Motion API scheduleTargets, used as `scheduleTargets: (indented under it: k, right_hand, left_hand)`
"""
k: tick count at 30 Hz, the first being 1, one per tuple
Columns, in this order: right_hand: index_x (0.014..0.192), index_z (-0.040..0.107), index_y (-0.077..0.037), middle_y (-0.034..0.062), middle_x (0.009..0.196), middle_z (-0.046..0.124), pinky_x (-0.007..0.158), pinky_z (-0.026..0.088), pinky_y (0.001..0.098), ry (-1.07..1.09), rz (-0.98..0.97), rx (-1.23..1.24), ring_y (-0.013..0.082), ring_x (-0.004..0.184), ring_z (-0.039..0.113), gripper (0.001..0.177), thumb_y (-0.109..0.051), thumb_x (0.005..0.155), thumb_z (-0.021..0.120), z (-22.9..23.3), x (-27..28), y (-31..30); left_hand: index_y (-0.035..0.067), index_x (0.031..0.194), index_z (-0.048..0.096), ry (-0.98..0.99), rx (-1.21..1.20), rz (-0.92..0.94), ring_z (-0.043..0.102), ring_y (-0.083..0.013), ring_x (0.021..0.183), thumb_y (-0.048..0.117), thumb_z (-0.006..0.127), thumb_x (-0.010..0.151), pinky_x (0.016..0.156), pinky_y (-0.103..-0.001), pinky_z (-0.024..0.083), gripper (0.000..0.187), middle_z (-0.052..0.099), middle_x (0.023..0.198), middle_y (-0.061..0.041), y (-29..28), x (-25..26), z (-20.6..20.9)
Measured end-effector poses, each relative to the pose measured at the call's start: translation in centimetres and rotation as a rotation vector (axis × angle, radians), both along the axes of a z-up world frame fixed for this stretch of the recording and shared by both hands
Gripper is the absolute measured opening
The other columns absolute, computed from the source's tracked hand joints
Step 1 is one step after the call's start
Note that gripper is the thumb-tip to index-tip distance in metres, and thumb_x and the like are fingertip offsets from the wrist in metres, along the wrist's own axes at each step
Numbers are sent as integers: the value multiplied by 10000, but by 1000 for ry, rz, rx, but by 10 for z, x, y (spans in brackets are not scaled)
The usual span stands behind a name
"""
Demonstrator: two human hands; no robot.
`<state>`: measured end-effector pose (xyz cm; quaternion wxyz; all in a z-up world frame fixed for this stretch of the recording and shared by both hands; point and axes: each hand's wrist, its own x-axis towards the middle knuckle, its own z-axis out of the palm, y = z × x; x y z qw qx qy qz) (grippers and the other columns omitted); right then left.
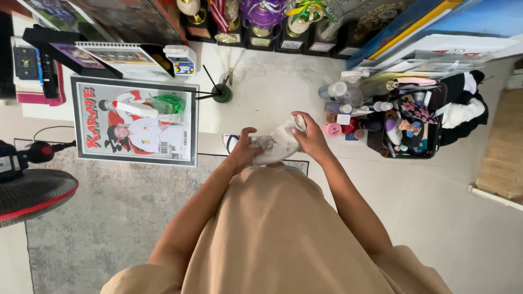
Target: Clean a picture frame with a spray bottle and cloth, then wipe down the desk surface.
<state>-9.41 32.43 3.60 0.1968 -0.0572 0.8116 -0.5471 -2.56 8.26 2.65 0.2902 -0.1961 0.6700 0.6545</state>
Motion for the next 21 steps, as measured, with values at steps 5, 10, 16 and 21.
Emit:
scheduleTargets:
  k: [5, 10, 16, 21]
  right_hand:
    - [1404, 561, -90, 71, 1390, 597, 1117, 384, 305, -73, 261, -132, 181, 1320, 516, 493, -42, 928, 682, 38, -42, -28]
    - [1454, 519, -74, 117, 1372, 591, 1078, 428, 362, 74, 318, 12, 258, 1245, 537, 580, -98, 914, 731, 31, -80, -69]
    - [1485, 432, -10, 213, 1484, 472, 1134, 383, 503, 672, 303, 379, 417, 1363, 454, 682, -170, 908, 758, -47, -62, -84]
    - [1490, 390, -11, 269, 1573, 331, 1203, 248, 572, 708, 443, 502, 467, 1468, 301, 693, -340, 949, 673, -91, -47, -99]
  left_hand:
    - [70, 1400, 326, 236, 290, 354, 603, -227, 1065, -32, 668, 890, 874, -355, 544, 623, 582, 1174, -140, 6, 18, -42]
    - [8, 1334, 381, 344, 239, 511, 592, -216, 1088, -44, 711, 944, 892, -344, 526, 514, 547, 1220, -145, 1, 24, -78]
    - [60, 1320, 456, 299, -119, 539, 631, -202, 1053, -45, 671, 841, 842, -341, 576, 536, 547, 1262, -74, -32, 47, -74]
    - [53, 1224, 601, 216, -274, 567, 694, -206, 942, 0, 634, 885, 800, -347, 576, 345, 700, 1138, -91, -57, 110, -96]
